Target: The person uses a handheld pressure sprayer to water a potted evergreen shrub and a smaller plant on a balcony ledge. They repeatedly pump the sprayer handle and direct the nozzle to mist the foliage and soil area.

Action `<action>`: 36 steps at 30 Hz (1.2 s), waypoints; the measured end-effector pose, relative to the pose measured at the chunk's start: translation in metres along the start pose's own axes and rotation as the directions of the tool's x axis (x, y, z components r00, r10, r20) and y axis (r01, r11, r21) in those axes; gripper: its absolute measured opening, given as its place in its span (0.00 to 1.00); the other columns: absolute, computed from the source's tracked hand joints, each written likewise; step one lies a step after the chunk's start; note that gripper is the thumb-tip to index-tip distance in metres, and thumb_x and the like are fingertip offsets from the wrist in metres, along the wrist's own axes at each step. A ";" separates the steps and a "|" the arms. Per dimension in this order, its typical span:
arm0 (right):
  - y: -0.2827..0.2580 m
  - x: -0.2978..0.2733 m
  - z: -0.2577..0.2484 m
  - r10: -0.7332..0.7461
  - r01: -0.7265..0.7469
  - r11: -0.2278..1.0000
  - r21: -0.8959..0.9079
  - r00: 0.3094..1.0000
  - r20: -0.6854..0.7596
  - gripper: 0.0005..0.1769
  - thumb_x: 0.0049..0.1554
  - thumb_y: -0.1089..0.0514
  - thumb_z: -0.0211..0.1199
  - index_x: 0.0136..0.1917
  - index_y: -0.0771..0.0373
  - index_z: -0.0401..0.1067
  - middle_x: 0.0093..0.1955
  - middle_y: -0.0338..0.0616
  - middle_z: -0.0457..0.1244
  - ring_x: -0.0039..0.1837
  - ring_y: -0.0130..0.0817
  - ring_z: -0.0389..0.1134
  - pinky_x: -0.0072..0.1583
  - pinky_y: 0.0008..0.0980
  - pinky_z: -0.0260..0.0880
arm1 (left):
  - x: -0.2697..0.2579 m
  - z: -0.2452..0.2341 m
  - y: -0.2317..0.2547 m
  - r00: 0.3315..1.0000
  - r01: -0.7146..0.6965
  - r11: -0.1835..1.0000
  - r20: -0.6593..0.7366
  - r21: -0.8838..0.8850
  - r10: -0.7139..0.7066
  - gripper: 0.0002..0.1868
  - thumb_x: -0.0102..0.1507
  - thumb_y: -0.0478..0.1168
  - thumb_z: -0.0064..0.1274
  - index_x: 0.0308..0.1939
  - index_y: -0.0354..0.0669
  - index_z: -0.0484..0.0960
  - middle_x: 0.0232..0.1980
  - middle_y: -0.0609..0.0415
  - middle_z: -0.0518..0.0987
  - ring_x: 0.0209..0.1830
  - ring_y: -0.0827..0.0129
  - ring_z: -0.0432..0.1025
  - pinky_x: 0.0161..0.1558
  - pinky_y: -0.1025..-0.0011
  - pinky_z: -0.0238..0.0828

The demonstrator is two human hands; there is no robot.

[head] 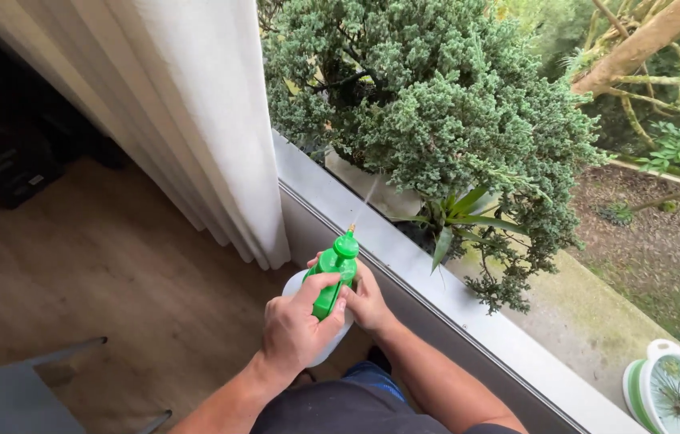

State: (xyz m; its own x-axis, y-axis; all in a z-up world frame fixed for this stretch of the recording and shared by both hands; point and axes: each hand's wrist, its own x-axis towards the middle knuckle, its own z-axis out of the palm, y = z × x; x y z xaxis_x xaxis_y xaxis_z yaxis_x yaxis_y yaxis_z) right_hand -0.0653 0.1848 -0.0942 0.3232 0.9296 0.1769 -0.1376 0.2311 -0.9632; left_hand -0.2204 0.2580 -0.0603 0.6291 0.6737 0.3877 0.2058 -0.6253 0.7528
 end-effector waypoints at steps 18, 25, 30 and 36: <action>0.083 0.015 -0.025 -0.031 0.030 0.999 -0.035 0.999 -0.023 0.37 0.60 0.38 0.75 0.71 0.66 0.74 0.57 0.43 0.71 0.55 0.26 0.68 0.55 0.38 0.75 | 0.042 -0.017 -0.002 0.773 0.635 0.609 0.382 -0.475 -0.507 0.32 0.71 0.46 0.49 0.80 0.43 0.69 0.15 0.50 0.78 0.09 0.63 0.75 0.14 0.73 0.73; 0.105 0.017 -0.034 0.045 -0.045 0.999 0.011 0.999 0.012 0.37 0.60 0.39 0.76 0.71 0.65 0.74 0.58 0.42 0.72 0.56 0.25 0.67 0.57 0.36 0.75 | 0.041 -0.004 -0.016 0.720 0.689 0.543 0.376 -0.479 -0.583 0.32 0.71 0.45 0.49 0.80 0.46 0.72 0.14 0.49 0.76 0.08 0.61 0.74 0.13 0.74 0.70; 0.102 0.026 -0.035 0.056 -0.056 0.998 0.018 0.997 0.045 0.37 0.59 0.39 0.77 0.72 0.64 0.74 0.59 0.41 0.71 0.57 0.25 0.67 0.58 0.37 0.75 | 0.042 -0.001 -0.020 0.711 0.694 0.524 0.360 -0.494 -0.603 0.32 0.71 0.45 0.49 0.80 0.46 0.73 0.14 0.48 0.76 0.08 0.60 0.74 0.14 0.73 0.70; 0.101 0.030 -0.035 0.066 -0.067 0.998 0.012 0.996 0.061 0.39 0.58 0.38 0.78 0.72 0.64 0.74 0.60 0.40 0.71 0.58 0.25 0.67 0.60 0.37 0.74 | 0.043 -0.002 -0.020 0.692 0.703 0.479 0.352 -0.525 -0.630 0.31 0.70 0.43 0.49 0.80 0.48 0.74 0.14 0.47 0.75 0.07 0.60 0.72 0.13 0.74 0.69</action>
State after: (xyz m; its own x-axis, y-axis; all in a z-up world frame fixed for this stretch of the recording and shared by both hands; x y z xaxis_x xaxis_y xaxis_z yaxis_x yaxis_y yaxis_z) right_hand -0.0371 0.2259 -0.1935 0.2554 0.9587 0.1247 -0.1698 0.1715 -0.9704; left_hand -0.1989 0.2999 -0.0572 0.5696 0.7217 -0.3932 0.1477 0.3808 0.9128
